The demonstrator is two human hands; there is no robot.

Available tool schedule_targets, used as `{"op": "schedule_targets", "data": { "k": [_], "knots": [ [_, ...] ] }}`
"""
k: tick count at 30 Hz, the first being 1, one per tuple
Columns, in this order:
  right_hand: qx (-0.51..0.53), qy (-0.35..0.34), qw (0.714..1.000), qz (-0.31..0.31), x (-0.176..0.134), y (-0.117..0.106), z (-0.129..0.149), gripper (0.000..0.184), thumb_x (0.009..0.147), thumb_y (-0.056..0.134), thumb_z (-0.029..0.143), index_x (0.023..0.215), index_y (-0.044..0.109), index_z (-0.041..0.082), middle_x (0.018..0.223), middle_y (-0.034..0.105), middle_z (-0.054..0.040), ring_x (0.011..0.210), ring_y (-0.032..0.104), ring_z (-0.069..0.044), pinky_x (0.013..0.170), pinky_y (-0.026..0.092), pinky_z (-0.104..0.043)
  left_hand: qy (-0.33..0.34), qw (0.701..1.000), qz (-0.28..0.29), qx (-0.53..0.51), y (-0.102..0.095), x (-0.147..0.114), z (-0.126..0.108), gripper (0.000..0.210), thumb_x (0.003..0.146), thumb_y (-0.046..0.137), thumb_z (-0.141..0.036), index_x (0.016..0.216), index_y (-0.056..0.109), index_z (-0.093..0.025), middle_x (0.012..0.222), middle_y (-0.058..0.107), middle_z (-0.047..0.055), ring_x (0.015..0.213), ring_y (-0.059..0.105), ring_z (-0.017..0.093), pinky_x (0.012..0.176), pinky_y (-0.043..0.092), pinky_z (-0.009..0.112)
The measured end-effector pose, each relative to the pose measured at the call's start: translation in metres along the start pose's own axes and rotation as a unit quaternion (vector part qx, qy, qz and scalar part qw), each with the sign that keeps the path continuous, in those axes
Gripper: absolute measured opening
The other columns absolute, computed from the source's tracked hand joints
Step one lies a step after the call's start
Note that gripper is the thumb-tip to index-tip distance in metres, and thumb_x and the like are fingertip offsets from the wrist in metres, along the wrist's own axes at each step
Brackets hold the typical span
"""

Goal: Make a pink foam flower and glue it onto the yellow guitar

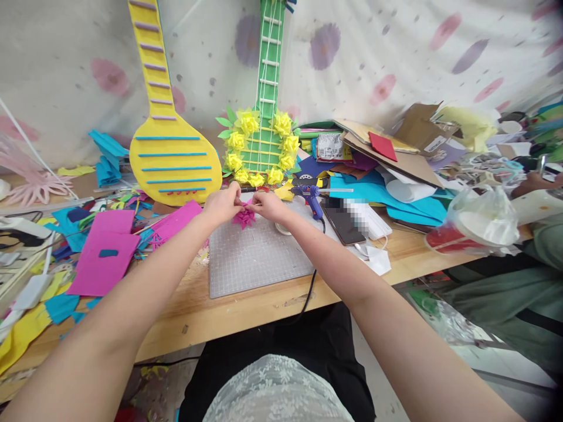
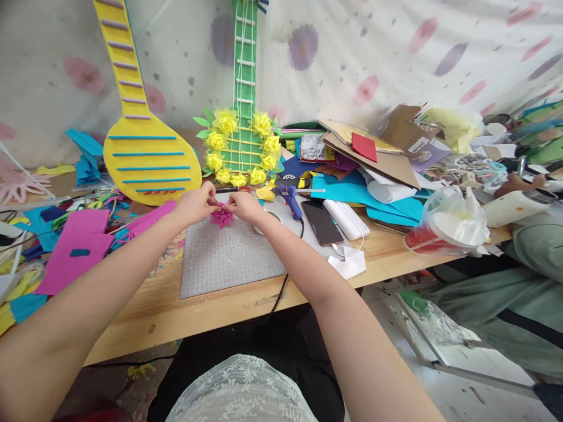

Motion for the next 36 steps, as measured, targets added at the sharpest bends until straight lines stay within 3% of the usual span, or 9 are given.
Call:
{"op": "schedule_targets", "data": {
  "k": [4, 7, 13, 18, 26, 36],
  "knots": [
    [0.025, 0.029, 0.999, -0.002, 0.002, -0.001, -0.008, 0.021, 0.082, 0.057, 0.033, 0.069, 0.053, 0.016, 0.069, 0.057, -0.0002, 0.061, 0.043, -0.010, 0.056, 0.026, -0.022, -0.008, 0.994, -0.029, -0.107, -0.012, -0.005, 0.019, 0.022, 0.083, 0.053, -0.029, 0.102, 0.046, -0.023, 0.096, 0.071, 0.003, 0.090, 0.065, 0.018, 0.073, 0.044, 0.029],
    [0.047, 0.042, 0.998, 0.000, 0.004, -0.001, -0.013, 0.022, 0.080, 0.056, 0.033, 0.067, 0.050, 0.016, 0.068, 0.055, 0.0007, 0.061, 0.043, -0.010, 0.056, 0.027, -0.022, -0.013, 0.994, -0.038, -0.105, -0.014, -0.009, 0.024, 0.022, 0.081, 0.055, -0.028, 0.101, 0.047, -0.023, 0.095, 0.071, 0.002, 0.091, 0.064, 0.018, 0.073, 0.043, 0.029],
    [0.094, 0.036, 0.995, 0.005, 0.004, 0.001, -0.012, 0.024, 0.079, 0.055, 0.036, 0.066, 0.047, 0.017, 0.067, 0.053, 0.0018, 0.063, 0.044, -0.010, 0.059, 0.029, -0.022, 0.049, 0.997, -0.037, -0.057, -0.001, -0.012, 0.000, 0.019, 0.082, 0.055, -0.027, 0.100, 0.048, -0.023, 0.100, 0.070, 0.003, 0.095, 0.064, 0.021, 0.071, 0.043, 0.029],
    [0.139, 0.018, 0.990, 0.004, 0.002, -0.002, -0.008, 0.025, 0.078, 0.054, 0.037, 0.065, 0.044, 0.018, 0.066, 0.050, 0.0027, 0.063, 0.043, -0.010, 0.059, 0.031, -0.022, 0.058, 0.997, -0.049, -0.009, 0.000, -0.009, -0.012, 0.018, 0.082, 0.053, -0.024, 0.099, 0.049, -0.021, 0.097, 0.069, 0.006, 0.093, 0.064, 0.023, 0.070, 0.042, 0.030],
    [0.157, 0.020, 0.987, -0.014, 0.000, -0.007, -0.003, 0.025, 0.077, 0.055, 0.038, 0.066, 0.043, 0.018, 0.066, 0.050, 0.0025, 0.064, 0.044, -0.010, 0.059, 0.031, -0.022, 0.035, 0.999, -0.018, 0.012, -0.008, -0.002, -0.014, 0.024, 0.080, 0.053, -0.021, 0.102, 0.047, -0.022, 0.092, 0.069, 0.005, 0.088, 0.064, 0.023, 0.070, 0.042, 0.031],
    [0.112, 0.021, 0.994, -0.001, 0.001, -0.004, -0.004, 0.023, 0.074, 0.058, 0.034, 0.066, 0.044, 0.018, 0.064, 0.051, 0.0033, 0.062, 0.045, -0.010, 0.056, 0.029, -0.021, 0.016, 0.998, 0.046, -0.026, -0.003, 0.010, -0.011, 0.034, 0.068, 0.062, -0.019, 0.096, 0.044, -0.022, 0.079, 0.070, 0.001, 0.079, 0.063, 0.021, 0.062, 0.038, 0.028]
  ]
}}
Point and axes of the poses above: each hand's wrist, its own x-axis towards the middle knuckle, its own y-axis out of the palm, z = x × y, the point moved 9 cm from there along x, towards the middle knuckle
